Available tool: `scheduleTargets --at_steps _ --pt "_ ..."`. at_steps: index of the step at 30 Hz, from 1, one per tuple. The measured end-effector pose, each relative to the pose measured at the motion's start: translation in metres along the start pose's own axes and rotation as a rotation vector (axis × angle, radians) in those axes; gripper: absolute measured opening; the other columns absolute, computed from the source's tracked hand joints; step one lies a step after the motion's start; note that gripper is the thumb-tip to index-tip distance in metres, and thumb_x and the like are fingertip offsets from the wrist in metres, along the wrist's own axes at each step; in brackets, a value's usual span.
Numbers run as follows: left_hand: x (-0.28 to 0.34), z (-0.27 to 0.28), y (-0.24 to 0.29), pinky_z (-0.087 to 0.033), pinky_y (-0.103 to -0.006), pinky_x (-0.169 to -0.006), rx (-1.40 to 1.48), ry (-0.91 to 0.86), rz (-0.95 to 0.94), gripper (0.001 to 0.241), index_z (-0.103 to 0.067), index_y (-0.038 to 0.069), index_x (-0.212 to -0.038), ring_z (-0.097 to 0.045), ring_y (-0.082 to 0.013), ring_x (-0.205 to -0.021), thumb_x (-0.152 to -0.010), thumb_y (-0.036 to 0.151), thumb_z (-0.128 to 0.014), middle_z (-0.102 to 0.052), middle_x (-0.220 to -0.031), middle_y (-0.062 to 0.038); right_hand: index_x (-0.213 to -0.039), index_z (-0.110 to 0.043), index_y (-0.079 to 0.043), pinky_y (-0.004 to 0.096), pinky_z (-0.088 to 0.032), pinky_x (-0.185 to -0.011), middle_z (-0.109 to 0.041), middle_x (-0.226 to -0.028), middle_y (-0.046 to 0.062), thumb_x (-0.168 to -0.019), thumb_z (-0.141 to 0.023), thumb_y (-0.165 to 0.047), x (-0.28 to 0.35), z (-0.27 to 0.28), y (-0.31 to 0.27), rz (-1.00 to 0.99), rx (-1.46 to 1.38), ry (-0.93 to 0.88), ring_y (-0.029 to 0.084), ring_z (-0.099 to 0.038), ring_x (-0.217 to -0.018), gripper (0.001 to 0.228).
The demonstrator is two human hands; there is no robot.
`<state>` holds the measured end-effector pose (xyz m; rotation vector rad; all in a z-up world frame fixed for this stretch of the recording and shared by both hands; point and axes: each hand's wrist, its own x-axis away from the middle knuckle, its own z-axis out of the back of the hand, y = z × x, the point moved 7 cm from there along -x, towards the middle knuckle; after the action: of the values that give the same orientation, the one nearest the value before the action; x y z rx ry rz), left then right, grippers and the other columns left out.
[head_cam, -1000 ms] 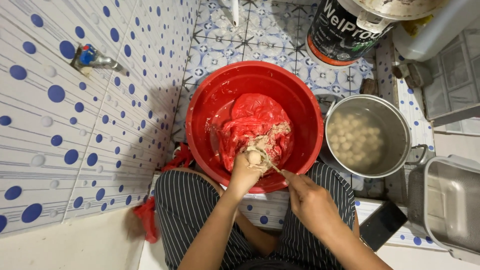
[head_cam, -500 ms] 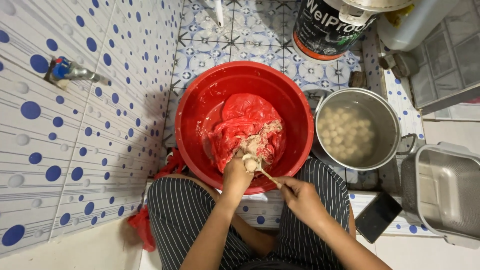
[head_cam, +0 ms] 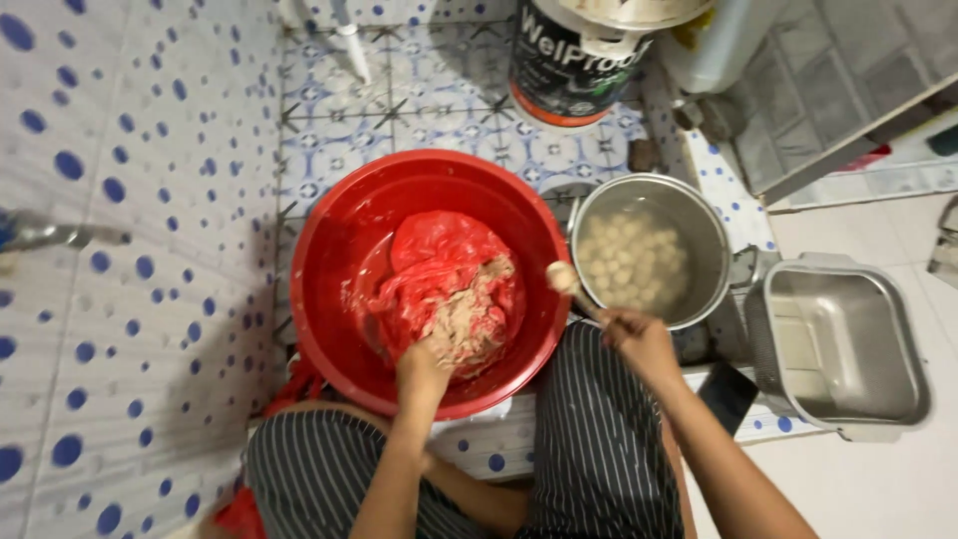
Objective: Forming meatballs by scooping mixture from a bowl with a spoon and dropping them into a pot of water.
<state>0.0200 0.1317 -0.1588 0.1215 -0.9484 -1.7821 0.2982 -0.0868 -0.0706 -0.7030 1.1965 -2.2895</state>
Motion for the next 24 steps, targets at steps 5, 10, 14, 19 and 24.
scheduleTargets --at_steps 5,10,14,19,24 --pt "-0.027 -0.041 -0.049 -0.06 -0.0483 -0.084 0.057 0.028 0.057 0.022 -0.081 0.011 -0.098 -0.073 -0.0364 -0.101 -0.081 0.024 -0.075 -0.078 -0.09 -0.016 -0.109 -0.079 -0.012 0.041 -0.054 -0.076 -0.076 -0.072 0.005 -0.092 -0.064 -0.016 -0.08 0.051 0.069 -0.036 0.36 0.207 0.03 -0.074 -0.082 0.024" --pt "-0.026 -0.031 -0.047 -0.061 -0.047 -0.081 0.049 0.051 0.07 0.018 -0.081 0.013 -0.095 -0.074 -0.0359 -0.098 -0.081 0.023 -0.075 -0.078 -0.087 -0.015 -0.113 -0.078 -0.004 0.043 -0.056 -0.075 -0.076 -0.078 0.014 -0.094 -0.062 -0.004 -0.126 0.064 0.104 -0.012 0.374 0.289 0.035 -0.074 -0.081 0.025" --pt "-0.025 -0.029 -0.047 -0.06 -0.0496 -0.078 0.1 0.059 0.084 0.017 -0.079 0.007 -0.092 -0.073 -0.0392 -0.098 -0.084 0.021 -0.071 -0.077 -0.085 -0.02 -0.119 -0.075 -0.001 0.042 -0.057 -0.069 -0.075 -0.083 0.017 -0.097 -0.058 -0.001 -0.142 0.065 0.121 -0.085 0.275 0.325 0.032 -0.074 -0.078 0.028" --pt "-0.025 -0.024 -0.044 -0.059 -0.0492 -0.078 0.103 0.104 0.081 0.019 -0.079 0.007 -0.093 -0.073 -0.0399 -0.097 -0.081 0.021 -0.077 -0.077 -0.086 -0.02 -0.122 -0.073 -0.001 0.036 -0.054 -0.059 -0.074 -0.08 0.015 -0.098 -0.056 0.0 -0.128 0.06 0.105 -0.09 0.138 0.316 0.025 -0.068 -0.065 0.029" --pt "-0.045 -0.007 -0.066 -0.055 -0.0517 -0.086 0.188 0.188 0.189 0.029 -0.077 0.005 -0.096 -0.071 -0.04 -0.102 -0.083 0.031 -0.076 -0.076 -0.092 -0.022 -0.118 -0.071 0.005 0.031 -0.046 -0.045 -0.07 -0.074 0.018 -0.097 -0.059 -0.001 -0.076 0.034 0.058 0.016 -0.051 0.218 0.02 -0.059 -0.048 0.025"
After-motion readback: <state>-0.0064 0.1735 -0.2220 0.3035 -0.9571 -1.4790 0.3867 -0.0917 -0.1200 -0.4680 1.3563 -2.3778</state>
